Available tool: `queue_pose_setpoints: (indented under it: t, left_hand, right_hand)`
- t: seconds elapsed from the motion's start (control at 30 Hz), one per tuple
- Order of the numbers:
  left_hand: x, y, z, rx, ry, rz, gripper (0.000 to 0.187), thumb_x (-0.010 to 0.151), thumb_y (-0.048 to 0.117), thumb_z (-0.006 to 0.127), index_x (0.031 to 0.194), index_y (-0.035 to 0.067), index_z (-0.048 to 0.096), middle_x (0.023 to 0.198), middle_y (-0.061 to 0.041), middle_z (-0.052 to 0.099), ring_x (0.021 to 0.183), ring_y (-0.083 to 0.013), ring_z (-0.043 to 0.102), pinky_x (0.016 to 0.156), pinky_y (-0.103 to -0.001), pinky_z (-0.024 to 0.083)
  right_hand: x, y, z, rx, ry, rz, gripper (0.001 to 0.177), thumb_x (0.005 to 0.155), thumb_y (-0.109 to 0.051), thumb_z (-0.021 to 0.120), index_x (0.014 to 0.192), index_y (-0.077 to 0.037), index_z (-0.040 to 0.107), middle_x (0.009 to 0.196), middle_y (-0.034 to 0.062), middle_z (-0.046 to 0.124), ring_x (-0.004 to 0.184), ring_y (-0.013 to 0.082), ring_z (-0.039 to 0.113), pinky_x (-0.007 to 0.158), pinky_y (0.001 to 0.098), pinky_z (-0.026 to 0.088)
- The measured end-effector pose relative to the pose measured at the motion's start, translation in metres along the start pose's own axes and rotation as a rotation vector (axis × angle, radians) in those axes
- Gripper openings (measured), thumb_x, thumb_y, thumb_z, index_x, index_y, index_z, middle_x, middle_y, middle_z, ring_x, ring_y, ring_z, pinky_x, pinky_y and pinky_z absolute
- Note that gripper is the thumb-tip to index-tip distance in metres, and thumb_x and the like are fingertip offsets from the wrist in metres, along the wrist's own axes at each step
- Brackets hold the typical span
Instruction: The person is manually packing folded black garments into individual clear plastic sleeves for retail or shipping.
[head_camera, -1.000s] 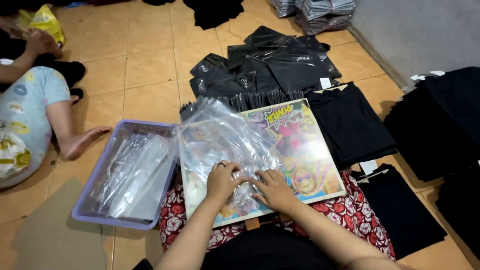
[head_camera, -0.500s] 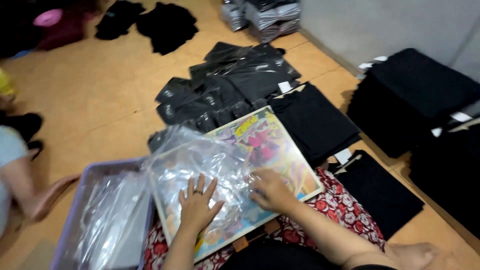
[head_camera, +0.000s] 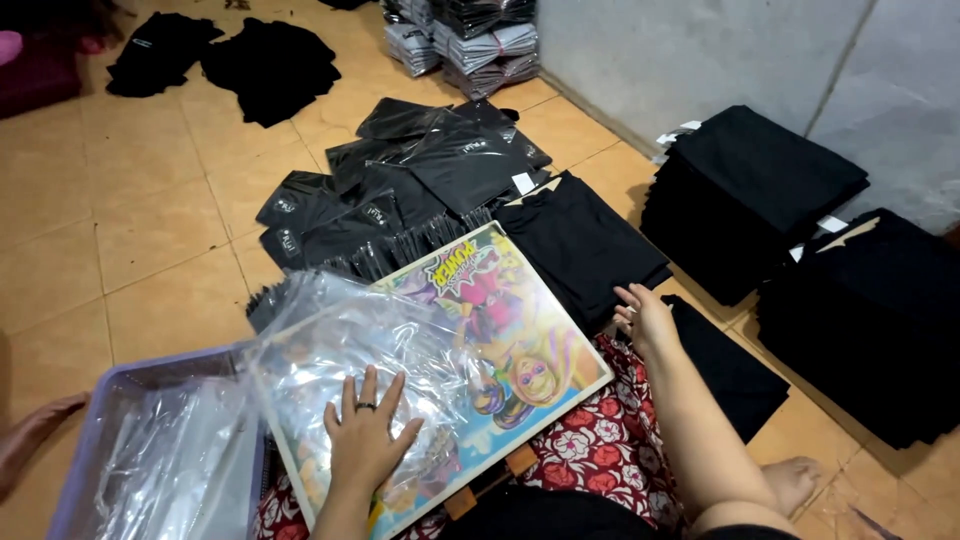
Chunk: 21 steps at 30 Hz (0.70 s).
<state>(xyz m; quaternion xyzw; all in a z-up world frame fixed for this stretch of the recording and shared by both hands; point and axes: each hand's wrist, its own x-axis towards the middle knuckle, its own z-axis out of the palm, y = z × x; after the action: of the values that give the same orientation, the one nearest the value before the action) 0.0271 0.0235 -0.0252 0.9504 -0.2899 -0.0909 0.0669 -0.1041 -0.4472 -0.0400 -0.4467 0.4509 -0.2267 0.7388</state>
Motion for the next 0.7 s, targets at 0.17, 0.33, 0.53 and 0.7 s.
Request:
queue_pose_setpoints:
  t: [0.17, 0.33, 0.53, 0.7]
  left_hand:
    - [-0.002, 0.001, -0.003, -0.024, -0.009, -0.01, 0.076, 0.09, 0.078, 0.035, 0.159, 0.046, 0.028, 0.172, 0.0, 0.011, 0.158, -0.0343, 0.004, 0.119, -0.063, 0.011]
    - [-0.004, 0.004, -0.009, -0.033, -0.02, -0.014, 0.075, 0.092, 0.075, 0.038, 0.159, 0.045, 0.027, 0.172, 0.0, 0.01, 0.159, -0.0348, 0.002, 0.12, -0.061, 0.01]
    - [-0.007, 0.008, -0.018, -0.053, -0.05, -0.027, 0.076, 0.091, 0.074, 0.042, 0.159, 0.045, 0.027, 0.172, 0.0, 0.009, 0.159, -0.0344, 0.002, 0.121, -0.061, 0.009]
    - [-0.006, 0.007, -0.02, -0.021, -0.069, 0.009, 0.081, 0.089, 0.077, 0.045, 0.161, 0.047, 0.022, 0.173, -0.001, 0.006, 0.158, -0.0372, 0.002, 0.12, -0.062, 0.01]
  right_hand:
    - [0.016, -0.013, 0.014, 0.134, 0.168, 0.041, 0.074, 0.096, -0.033, 0.063, 0.161, -0.016, 0.031, 0.167, 0.0064, 0.031, 0.134, 0.0326, 0.053, 0.107, 0.0481, 0.046]
    - [-0.02, -0.036, 0.028, -0.002, 0.235, 0.075, 0.074, 0.096, -0.039, 0.061, 0.16, -0.012, 0.034, 0.17, 0.0102, 0.024, 0.151, 0.0272, 0.036, 0.116, 0.0465, 0.038]
    - [0.022, -0.032, 0.019, 0.101, 0.051, 0.154, 0.078, 0.1, -0.045, 0.053, 0.166, -0.019, 0.02, 0.171, 0.0016, 0.029, 0.158, 0.0254, 0.023, 0.129, 0.0461, 0.013]
    - [0.036, -0.033, 0.038, 0.24, -0.184, 0.163, 0.041, 0.092, -0.034, 0.069, 0.129, -0.016, 0.066, 0.13, 0.0034, 0.071, 0.122, 0.0202, 0.067, 0.105, 0.0404, 0.053]
